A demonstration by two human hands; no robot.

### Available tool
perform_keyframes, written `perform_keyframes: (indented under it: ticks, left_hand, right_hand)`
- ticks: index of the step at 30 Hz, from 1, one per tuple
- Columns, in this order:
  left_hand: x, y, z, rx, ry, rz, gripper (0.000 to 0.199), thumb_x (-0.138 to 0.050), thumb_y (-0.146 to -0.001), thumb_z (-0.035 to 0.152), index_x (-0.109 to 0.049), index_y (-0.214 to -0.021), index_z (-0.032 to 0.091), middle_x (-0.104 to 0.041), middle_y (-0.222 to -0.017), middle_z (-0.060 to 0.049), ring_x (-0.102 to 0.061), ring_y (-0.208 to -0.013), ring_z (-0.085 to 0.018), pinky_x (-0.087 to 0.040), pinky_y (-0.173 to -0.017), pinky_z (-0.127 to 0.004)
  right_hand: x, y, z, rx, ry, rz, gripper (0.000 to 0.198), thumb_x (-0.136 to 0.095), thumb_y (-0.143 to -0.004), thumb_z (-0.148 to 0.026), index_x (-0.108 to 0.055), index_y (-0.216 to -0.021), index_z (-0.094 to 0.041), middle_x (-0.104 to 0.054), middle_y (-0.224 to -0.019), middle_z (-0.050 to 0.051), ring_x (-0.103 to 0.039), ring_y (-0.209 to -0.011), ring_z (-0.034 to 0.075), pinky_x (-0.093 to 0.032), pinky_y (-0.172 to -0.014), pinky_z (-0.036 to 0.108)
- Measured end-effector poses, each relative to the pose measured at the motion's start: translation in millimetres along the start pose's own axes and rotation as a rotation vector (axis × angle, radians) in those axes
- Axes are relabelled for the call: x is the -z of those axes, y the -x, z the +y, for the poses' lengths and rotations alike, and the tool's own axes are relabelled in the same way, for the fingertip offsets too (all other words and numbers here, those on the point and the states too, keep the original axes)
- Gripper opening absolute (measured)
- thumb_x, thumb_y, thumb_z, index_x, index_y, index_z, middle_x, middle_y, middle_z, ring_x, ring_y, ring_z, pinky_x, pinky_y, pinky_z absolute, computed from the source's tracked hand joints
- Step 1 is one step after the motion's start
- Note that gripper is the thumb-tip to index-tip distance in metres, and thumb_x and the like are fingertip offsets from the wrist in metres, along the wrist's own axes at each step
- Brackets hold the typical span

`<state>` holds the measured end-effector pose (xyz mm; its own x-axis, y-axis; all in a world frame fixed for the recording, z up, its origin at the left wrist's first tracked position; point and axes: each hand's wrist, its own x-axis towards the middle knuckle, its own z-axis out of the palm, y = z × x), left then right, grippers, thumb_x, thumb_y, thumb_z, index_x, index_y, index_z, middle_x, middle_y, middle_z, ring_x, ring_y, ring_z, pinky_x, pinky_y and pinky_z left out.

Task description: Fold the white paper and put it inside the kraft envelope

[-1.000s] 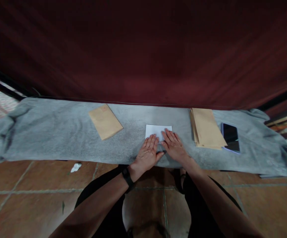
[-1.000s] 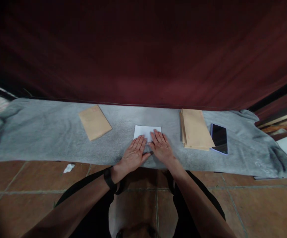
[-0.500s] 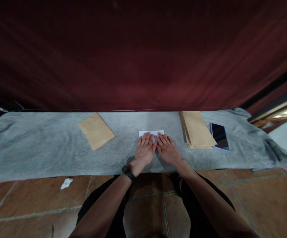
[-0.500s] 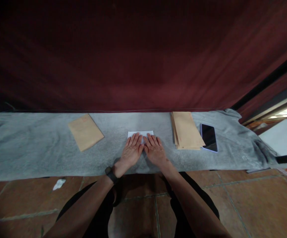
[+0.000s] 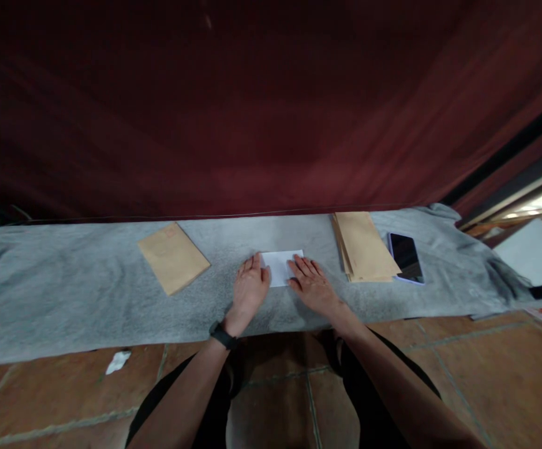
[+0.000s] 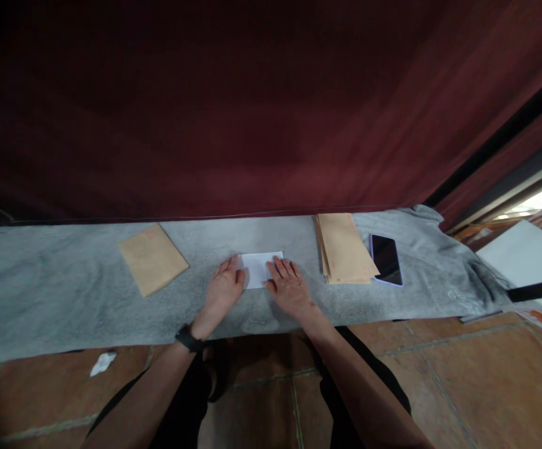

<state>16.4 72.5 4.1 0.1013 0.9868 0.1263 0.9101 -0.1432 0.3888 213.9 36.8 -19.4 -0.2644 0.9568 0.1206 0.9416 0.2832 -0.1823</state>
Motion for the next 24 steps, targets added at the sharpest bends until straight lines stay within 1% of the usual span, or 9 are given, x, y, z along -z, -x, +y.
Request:
perform_keyframes:
  ticks: [3,7,9,12,15,17,20,22,24]
  left_hand:
    - [7.4,-5.0,-3.0,0.088,0.241,-0.006,0.048,-0.05,-0.094,0.034,-0.058,-0.136,0.012,-0.071,-0.123,-0.018,-0.066,-0.114,-0.029,-0.05,-0.1,-0.041]
    - [6.2,-12.1,-8.3,0.244,0.637,-0.019,0.045,-0.066,-0.083,0.033,-0.065,-0.125,0.018,-0.073,-0.105,-0.01,-0.068,-0.089,-0.023,-0.054,-0.08,-0.033]
    - [3.9,-14.2,-10.2,0.341,0.838,-0.031,0.048,-0.072,-0.078,0.028,-0.065,-0.125,0.018,-0.072,-0.098,-0.006,-0.066,-0.078,-0.018,-0.053,-0.07,-0.029]
    - [3.9,-15.0,-10.6,0.456,1.037,-0.019,0.062,-0.073,-0.072,0.019,-0.059,-0.132,0.018,-0.069,-0.09,-0.002,-0.064,-0.072,-0.015,-0.051,-0.065,-0.025]
    - [10.3,-14.9,-7.2,0.461,1.138,-0.048,0.071,-0.073,-0.07,0.016,-0.055,-0.138,0.017,-0.065,-0.078,0.002,-0.062,-0.066,-0.013,-0.049,-0.061,-0.023]
    - [16.6,-15.7,-2.9,0.427,1.244,-0.073,0.07,-0.073,-0.071,0.018,-0.055,-0.139,0.016,-0.066,-0.077,0.002,-0.062,-0.066,-0.012,-0.048,-0.06,-0.022]
    - [24.4,-17.7,5.0,0.421,1.432,-0.105,0.057,-0.067,-0.083,0.034,-0.056,-0.136,0.016,-0.072,-0.096,-0.007,-0.069,-0.083,-0.016,-0.054,-0.071,-0.026]
    - [25.8,-17.5,9.6,0.439,1.473,-0.129,0.052,-0.06,-0.09,0.044,-0.056,-0.135,0.018,-0.071,-0.114,-0.013,-0.07,-0.101,-0.02,-0.057,-0.083,-0.032]
    - [23.1,-15.0,12.9,0.434,1.445,-0.165,0.054,-0.06,-0.091,0.047,-0.053,-0.137,0.02,-0.067,-0.128,-0.014,-0.067,-0.113,-0.023,-0.056,-0.09,-0.035]
  right_hand:
    - [2.1,0.1,-2.8,0.014,0.003,0.007,0.062,-0.046,-0.101,-0.05,-0.044,-0.152,-0.015,-0.036,-0.162,0.013,-0.036,-0.149,0.03,-0.022,-0.125,0.05]
    - [5.3,-0.5,-7.3,0.022,0.013,0.017,0.069,-0.048,-0.098,-0.054,-0.043,-0.152,-0.01,-0.037,-0.16,0.019,-0.035,-0.15,0.031,-0.018,-0.126,0.052]
    - [6.3,-0.4,-9.3,0.025,0.015,0.016,0.073,-0.051,-0.097,-0.057,-0.042,-0.153,-0.01,-0.037,-0.16,0.021,-0.034,-0.15,0.033,-0.017,-0.126,0.054]
    - [7.4,0.6,-12.9,0.038,0.013,0.017,0.08,-0.056,-0.092,-0.062,-0.04,-0.155,-0.014,-0.035,-0.161,0.022,-0.034,-0.15,0.036,-0.017,-0.125,0.057]
    - [11.0,0.3,-16.6,0.043,-0.007,0.017,0.08,-0.059,-0.091,-0.061,-0.04,-0.155,-0.016,-0.037,-0.16,0.022,-0.035,-0.148,0.039,-0.018,-0.124,0.06]
    - [16.2,-2.7,-17.5,0.039,-0.065,0.016,0.069,-0.054,-0.096,-0.05,-0.041,-0.154,-0.015,-0.041,-0.158,0.02,-0.04,-0.146,0.036,-0.022,-0.124,0.058]
    - [26.5,-12.2,-15.7,-0.03,-0.324,0.067,0.052,-0.039,-0.103,-0.036,-0.048,-0.15,-0.017,-0.052,-0.152,0.014,-0.05,-0.139,0.029,-0.036,-0.119,0.049]
    - [31.2,-19.8,-14.0,-0.169,-0.643,0.127,0.052,-0.031,-0.105,-0.042,-0.056,-0.143,-0.017,-0.061,-0.142,0.013,-0.058,-0.132,0.027,-0.046,-0.112,0.045]
    - [31.1,-25.8,-14.2,-0.329,-0.998,0.152,0.06,-0.027,-0.104,-0.052,-0.06,-0.137,-0.014,-0.068,-0.132,0.015,-0.066,-0.121,0.029,-0.054,-0.103,0.044]
